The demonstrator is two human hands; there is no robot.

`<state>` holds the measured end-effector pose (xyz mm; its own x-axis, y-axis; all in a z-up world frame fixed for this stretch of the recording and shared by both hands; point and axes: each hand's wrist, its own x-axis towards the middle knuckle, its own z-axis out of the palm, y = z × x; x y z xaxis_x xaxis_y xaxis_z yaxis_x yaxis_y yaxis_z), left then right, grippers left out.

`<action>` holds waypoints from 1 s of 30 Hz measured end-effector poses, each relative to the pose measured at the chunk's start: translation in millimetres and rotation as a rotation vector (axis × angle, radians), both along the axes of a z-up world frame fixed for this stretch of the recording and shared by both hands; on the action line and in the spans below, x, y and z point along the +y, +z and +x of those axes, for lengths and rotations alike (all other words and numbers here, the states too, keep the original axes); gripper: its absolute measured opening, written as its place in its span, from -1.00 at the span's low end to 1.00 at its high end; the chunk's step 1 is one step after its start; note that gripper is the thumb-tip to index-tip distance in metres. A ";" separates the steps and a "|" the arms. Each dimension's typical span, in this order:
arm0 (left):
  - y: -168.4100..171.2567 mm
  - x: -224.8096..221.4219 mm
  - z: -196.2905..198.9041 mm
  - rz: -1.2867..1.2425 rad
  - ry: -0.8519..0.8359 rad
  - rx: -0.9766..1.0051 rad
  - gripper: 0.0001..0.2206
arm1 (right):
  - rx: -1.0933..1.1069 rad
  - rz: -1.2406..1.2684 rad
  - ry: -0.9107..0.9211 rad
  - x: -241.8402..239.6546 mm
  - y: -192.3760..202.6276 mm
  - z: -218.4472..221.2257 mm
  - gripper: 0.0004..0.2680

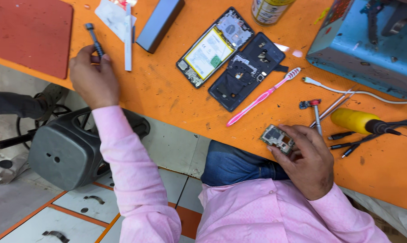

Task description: The person repairs a mobile phone by handling a small circuit board and components. The person uses tweezers and a small screwdriver to manipulate the internal components of a disassembled phone on a workbench.

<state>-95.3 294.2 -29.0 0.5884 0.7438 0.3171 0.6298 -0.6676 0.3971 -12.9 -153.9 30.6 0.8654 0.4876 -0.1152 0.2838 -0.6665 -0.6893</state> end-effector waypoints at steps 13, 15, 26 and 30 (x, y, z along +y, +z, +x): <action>47.5 -275.9 -14.8 -0.704 -0.469 -0.518 -0.76 | 0.042 0.122 -0.061 -1.8 -4.9 1.0 -0.61; 44.6 -293.0 -11.6 -0.632 -0.577 -0.438 -0.75 | 0.033 0.124 -0.065 -0.4 -3.7 0.5 -0.63; 31.9 -300.2 -2.0 -0.602 -0.716 -0.372 -0.77 | -0.136 0.068 0.003 -1.6 -3.4 3.0 -0.70; 32.9 -299.3 -0.2 -0.547 -0.738 -0.357 -0.79 | -0.176 0.047 0.019 -1.0 -5.4 3.1 -0.70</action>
